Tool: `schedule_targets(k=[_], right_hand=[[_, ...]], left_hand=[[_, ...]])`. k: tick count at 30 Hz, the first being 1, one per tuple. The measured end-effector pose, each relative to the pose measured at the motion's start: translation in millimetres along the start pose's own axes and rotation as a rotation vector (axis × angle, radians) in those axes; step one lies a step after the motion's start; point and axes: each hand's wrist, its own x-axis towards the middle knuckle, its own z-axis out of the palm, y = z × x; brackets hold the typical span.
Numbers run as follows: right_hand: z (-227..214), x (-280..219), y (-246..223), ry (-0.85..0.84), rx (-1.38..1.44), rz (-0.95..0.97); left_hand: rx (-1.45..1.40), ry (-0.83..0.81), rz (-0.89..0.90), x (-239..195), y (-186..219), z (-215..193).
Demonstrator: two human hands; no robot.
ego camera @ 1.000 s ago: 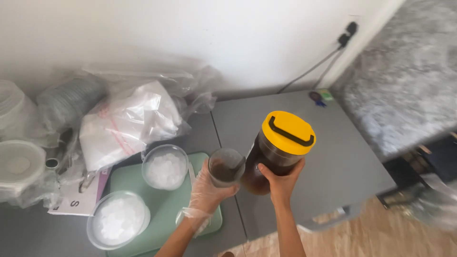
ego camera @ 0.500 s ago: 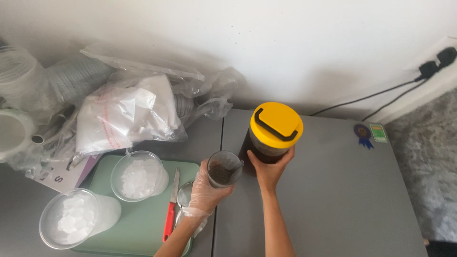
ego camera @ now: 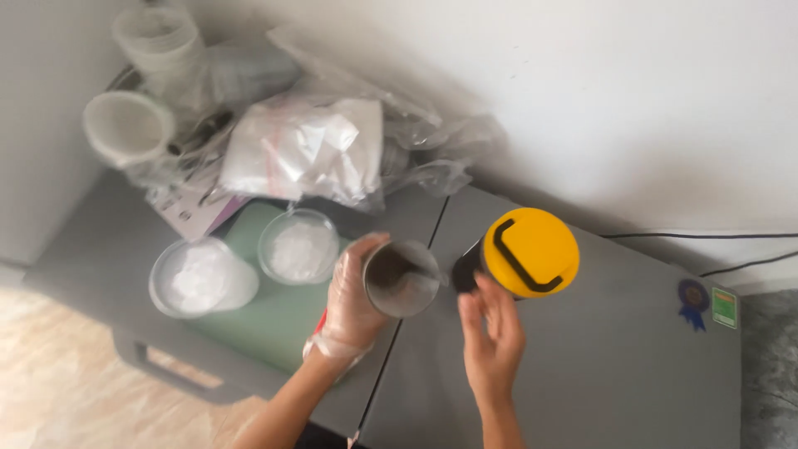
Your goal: Preparing two iced coffee drinks with jelly toppings and bagging them for a customer.
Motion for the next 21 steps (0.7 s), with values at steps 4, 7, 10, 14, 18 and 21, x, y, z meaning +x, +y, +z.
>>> schedule_targets(k=[4, 7, 10, 14, 18, 21], right_hand=[[38.2, 35.0, -90.3, -0.308, 0.172, -0.224], [68.4, 35.3, -115.4, -0.287, -0.002, -0.365], [87.6, 28.0, -136.9, -0.265, 0.006, -0.587], [106.7, 18.2, -149.8, -0.341, 0.060, -0.741], [128.2, 4.4, -154.6, -0.476, 0.115, -0.808], [148.0, -9.6, -149.2, -0.503, 0.167, -0.683]], left_hand=[[0.184, 0.138, 0.182, 15.1, 3.6, -30.3], [0.230, 0.231, 0.235, 25.2, -4.6, -56.9], [0.260, 0.263, 0.208, 33.1, -17.3, -83.6], [0.216, 0.255, 0.079, 38.8, -29.0, -113.5], [0.036, 0.252, -0.007, 41.9, -35.3, -133.9], [0.094, 0.276, 0.029, 41.6, -38.5, -147.0]])
